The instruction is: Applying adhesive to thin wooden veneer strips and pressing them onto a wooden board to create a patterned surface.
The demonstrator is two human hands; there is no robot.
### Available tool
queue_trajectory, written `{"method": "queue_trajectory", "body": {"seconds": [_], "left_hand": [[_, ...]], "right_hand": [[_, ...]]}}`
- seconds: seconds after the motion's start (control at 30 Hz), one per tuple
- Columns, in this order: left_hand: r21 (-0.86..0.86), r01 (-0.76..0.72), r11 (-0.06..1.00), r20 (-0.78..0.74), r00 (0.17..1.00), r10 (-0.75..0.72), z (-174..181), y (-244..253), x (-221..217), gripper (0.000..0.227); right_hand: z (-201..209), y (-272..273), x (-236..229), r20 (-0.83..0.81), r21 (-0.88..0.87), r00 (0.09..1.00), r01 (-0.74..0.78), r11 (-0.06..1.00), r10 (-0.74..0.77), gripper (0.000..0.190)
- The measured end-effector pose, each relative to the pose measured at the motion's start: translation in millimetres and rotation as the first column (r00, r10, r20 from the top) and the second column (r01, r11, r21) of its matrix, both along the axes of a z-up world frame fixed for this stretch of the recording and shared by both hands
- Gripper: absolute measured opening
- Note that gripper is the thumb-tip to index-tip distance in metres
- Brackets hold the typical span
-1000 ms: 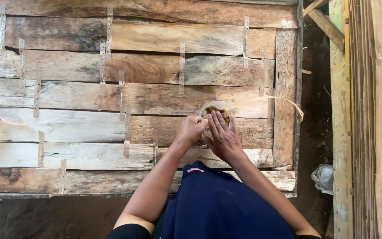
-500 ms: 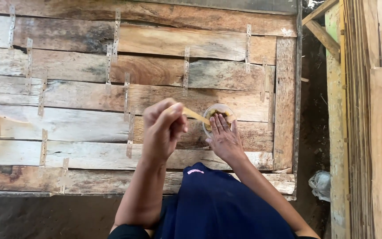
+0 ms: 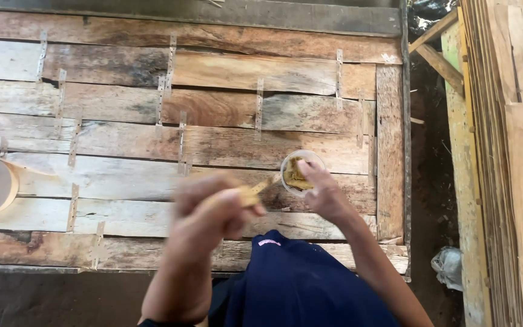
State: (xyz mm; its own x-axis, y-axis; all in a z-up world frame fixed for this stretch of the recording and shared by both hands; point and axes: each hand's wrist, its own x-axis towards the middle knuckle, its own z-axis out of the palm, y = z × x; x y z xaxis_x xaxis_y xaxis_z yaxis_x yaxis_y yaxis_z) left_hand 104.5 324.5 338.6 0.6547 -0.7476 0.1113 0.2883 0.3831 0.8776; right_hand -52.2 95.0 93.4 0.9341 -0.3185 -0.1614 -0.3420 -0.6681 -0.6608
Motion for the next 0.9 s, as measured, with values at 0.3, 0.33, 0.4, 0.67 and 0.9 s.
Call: {"method": "queue_trajectory", "body": {"seconds": [0.3,0.33,0.4,0.67,0.9], "left_hand": [[0.056,0.482,0.874,-0.130,0.872,-0.472,-37,-41,-4,0.027],[0.057,0.486,0.872,-0.138,0.869,-0.475,-42,-34,2,0.027],[0.078,0.542,0.836,-0.111,0.839,-0.533,-53,-19,14,0.023],[-0.036,0.619,0.785,-0.070,0.782,-0.620,-58,-37,3,0.024],[0.257,0.601,0.757,0.115,0.759,-0.641,-49,-30,42,0.015]], "right_hand": [[126,28,2,0.545,0.765,0.830,-0.437,0.473,-0.114,0.036],[132,23,-1,0.540,0.770,0.833,-0.431,0.471,-0.120,0.036],[142,15,-8,0.496,0.810,0.865,-0.429,0.400,-0.077,0.020],[147,33,1,0.516,0.752,0.857,-0.462,0.470,0.017,0.033],[118,-12,-64,0.361,0.777,0.932,-0.304,0.551,0.005,0.027]]}}
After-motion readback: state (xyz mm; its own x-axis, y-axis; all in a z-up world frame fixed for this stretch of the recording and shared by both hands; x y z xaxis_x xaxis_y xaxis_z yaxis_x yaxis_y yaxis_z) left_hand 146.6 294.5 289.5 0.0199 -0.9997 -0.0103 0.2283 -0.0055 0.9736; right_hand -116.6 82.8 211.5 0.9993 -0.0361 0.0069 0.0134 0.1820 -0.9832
